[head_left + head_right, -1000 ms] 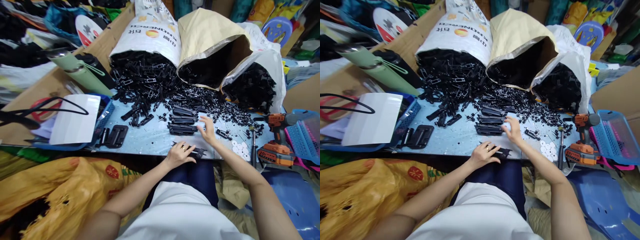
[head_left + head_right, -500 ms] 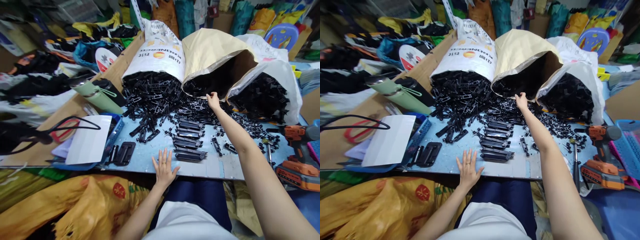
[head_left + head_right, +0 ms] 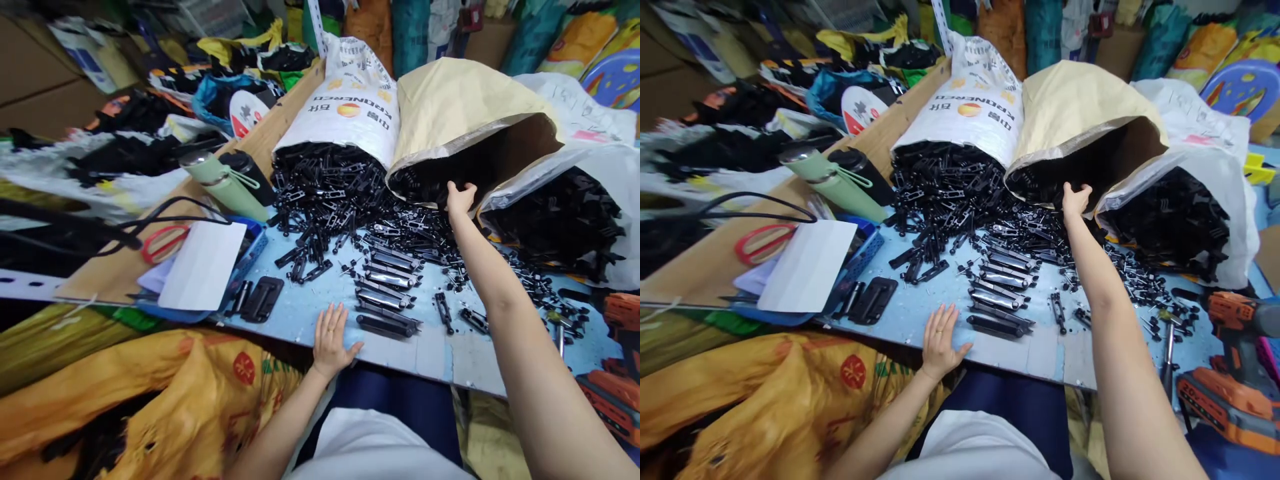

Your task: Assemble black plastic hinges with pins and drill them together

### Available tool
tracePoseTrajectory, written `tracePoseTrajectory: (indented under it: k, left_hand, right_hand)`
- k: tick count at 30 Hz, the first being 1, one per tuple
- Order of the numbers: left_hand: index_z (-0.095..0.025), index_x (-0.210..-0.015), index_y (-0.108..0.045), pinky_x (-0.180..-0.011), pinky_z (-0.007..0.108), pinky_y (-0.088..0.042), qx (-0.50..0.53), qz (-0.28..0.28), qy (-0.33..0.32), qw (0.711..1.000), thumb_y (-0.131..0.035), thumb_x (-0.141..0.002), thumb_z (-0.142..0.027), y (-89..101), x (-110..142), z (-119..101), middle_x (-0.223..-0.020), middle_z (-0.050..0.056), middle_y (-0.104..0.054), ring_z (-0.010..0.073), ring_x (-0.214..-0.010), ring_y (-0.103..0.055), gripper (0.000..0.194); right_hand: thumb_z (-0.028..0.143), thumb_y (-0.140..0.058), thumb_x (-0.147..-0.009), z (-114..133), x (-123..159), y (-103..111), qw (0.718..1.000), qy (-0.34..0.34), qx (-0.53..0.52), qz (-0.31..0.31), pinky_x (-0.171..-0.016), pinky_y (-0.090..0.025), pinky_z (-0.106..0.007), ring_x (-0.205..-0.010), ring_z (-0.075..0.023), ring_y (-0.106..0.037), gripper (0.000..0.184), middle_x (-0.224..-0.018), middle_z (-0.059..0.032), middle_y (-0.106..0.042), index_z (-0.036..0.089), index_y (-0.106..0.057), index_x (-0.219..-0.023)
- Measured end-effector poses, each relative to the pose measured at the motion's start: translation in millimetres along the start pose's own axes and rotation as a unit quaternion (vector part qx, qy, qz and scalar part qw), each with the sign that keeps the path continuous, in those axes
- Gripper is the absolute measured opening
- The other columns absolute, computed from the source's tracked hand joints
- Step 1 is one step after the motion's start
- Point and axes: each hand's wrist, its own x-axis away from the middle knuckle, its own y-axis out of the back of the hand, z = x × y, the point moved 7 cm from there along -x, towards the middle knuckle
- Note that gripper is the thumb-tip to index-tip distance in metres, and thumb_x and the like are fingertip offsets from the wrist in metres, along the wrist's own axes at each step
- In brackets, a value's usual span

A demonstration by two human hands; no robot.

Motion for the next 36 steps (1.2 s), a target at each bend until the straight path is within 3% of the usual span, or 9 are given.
tracePoseTrajectory:
  k: [3, 8, 12, 15, 19, 23, 27, 32, 36]
  left_hand:
    - [-0.013, -0.133, -0.038, -0.1, 0.045, -0.033, 0.018, 0.009, 0.0, 1.0, -0.035, -0.085, -0.056, -3.2, 1, 0, -0.121, 0.019, -0.056, 0.0307, -0.121, -0.046, 0.065]
    - [-0.013, -0.117, -0.052, -0.088, 0.045, -0.042, 0.047, 0.005, 0.128, 0.991, -0.04, -0.086, -0.041, -4.8, -36, 43, -0.117, 0.019, -0.058, 0.0293, -0.109, -0.053, 0.044]
    - [-0.011, -0.104, -0.058, -0.084, 0.05, -0.041, 0.011, 0.072, 0.231, 0.97, -0.046, -0.08, -0.026, -18.2, -85, 96, -0.108, 0.021, -0.061, 0.0345, -0.105, -0.051, 0.03]
    - [-0.008, -0.1, -0.058, -0.083, 0.052, -0.04, -0.025, 0.154, 0.261, 0.953, -0.047, -0.077, -0.017, -31.9, -104, 110, -0.104, 0.024, -0.061, 0.0367, -0.102, -0.052, 0.027]
    - [-0.008, -0.102, -0.055, -0.083, 0.046, -0.042, -0.04, 0.176, 0.276, 0.944, -0.04, -0.079, -0.011, -32.8, -106, 104, -0.105, 0.022, -0.06, 0.033, -0.1, -0.054, 0.028]
    - [-0.004, -0.112, -0.048, -0.082, 0.04, -0.045, -0.024, 0.169, 0.292, 0.941, -0.038, -0.083, -0.015, -25.7, -98, 97, -0.106, 0.022, -0.059, 0.0302, -0.096, -0.058, 0.032]
    - [-0.005, -0.116, -0.045, -0.082, 0.04, -0.046, 0.014, 0.141, 0.293, 0.946, -0.038, -0.086, -0.021, -20.6, -92, 95, -0.104, 0.021, -0.061, 0.0303, -0.097, -0.059, 0.035]
    - [-0.01, -0.121, -0.045, -0.087, 0.039, -0.045, 0.094, 0.089, 0.304, 0.944, -0.043, -0.084, -0.022, -19.4, -83, 103, -0.108, 0.017, -0.062, 0.0281, -0.101, -0.059, 0.039]
    - [-0.011, -0.124, -0.042, -0.077, 0.033, -0.05, 0.222, 0.008, 0.402, 0.888, -0.045, -0.085, -0.026, -16.2, -71, 121, -0.089, 0.01, -0.066, 0.0196, -0.075, -0.065, 0.042]
  right_hand:
    - [0.046, -0.055, -0.076, 1, 52, 38, 0.996, -0.032, -0.085, 0.011, -0.071, -0.048, -0.039, -0.078, -0.0215, -0.061, 0.049, -0.086, -0.0095, -0.062, 0.012, -0.05, -0.111]
    - [0.049, -0.069, -0.063, 23, 187, 87, 0.974, 0.068, -0.131, 0.175, -0.069, -0.05, -0.035, -0.076, -0.0182, -0.061, 0.047, -0.089, -0.006, -0.065, 0.019, -0.061, -0.099]
    - [0.052, -0.065, -0.068, 25, 294, 94, 0.916, 0.047, -0.119, 0.38, -0.062, -0.051, -0.031, -0.068, -0.0164, -0.062, 0.043, -0.083, -0.0054, -0.068, 0.019, -0.066, -0.096]
    - [0.049, -0.061, -0.074, 32, 340, 87, 0.888, 0.101, -0.069, 0.443, -0.062, -0.051, -0.03, -0.069, -0.0163, -0.062, 0.042, -0.09, -0.0079, -0.069, 0.017, -0.066, -0.101]
    - [0.037, -0.06, -0.079, 51, 360, 70, 0.86, 0.261, 0.076, 0.433, -0.078, -0.048, -0.034, -0.087, -0.0203, -0.06, 0.035, -0.099, -0.0104, -0.068, 0.017, -0.065, -0.107]
    - [0.036, -0.056, -0.083, 60, 360, 50, 0.827, 0.312, 0.193, 0.426, -0.078, -0.044, -0.035, -0.093, -0.0221, -0.057, 0.036, -0.11, -0.0098, -0.065, 0.019, -0.062, -0.114]
    - [0.036, -0.054, -0.084, 59, 358, 48, 0.811, 0.315, 0.211, 0.446, -0.08, -0.041, -0.035, -0.098, -0.0228, -0.054, 0.04, -0.114, -0.0093, -0.063, 0.021, -0.056, -0.121]
    - [0.033, -0.057, -0.082, 35, 361, 82, 0.803, 0.273, 0.184, 0.497, -0.087, -0.038, -0.039, -0.1, -0.0239, -0.054, 0.042, -0.11, -0.0102, -0.064, 0.021, -0.055, -0.122]
    - [0.038, -0.056, -0.08, 15, 359, 106, 0.849, 0.181, 0.085, 0.49, -0.089, -0.04, -0.041, -0.099, -0.0239, -0.056, 0.038, -0.105, -0.0105, -0.065, 0.02, -0.062, -0.112]
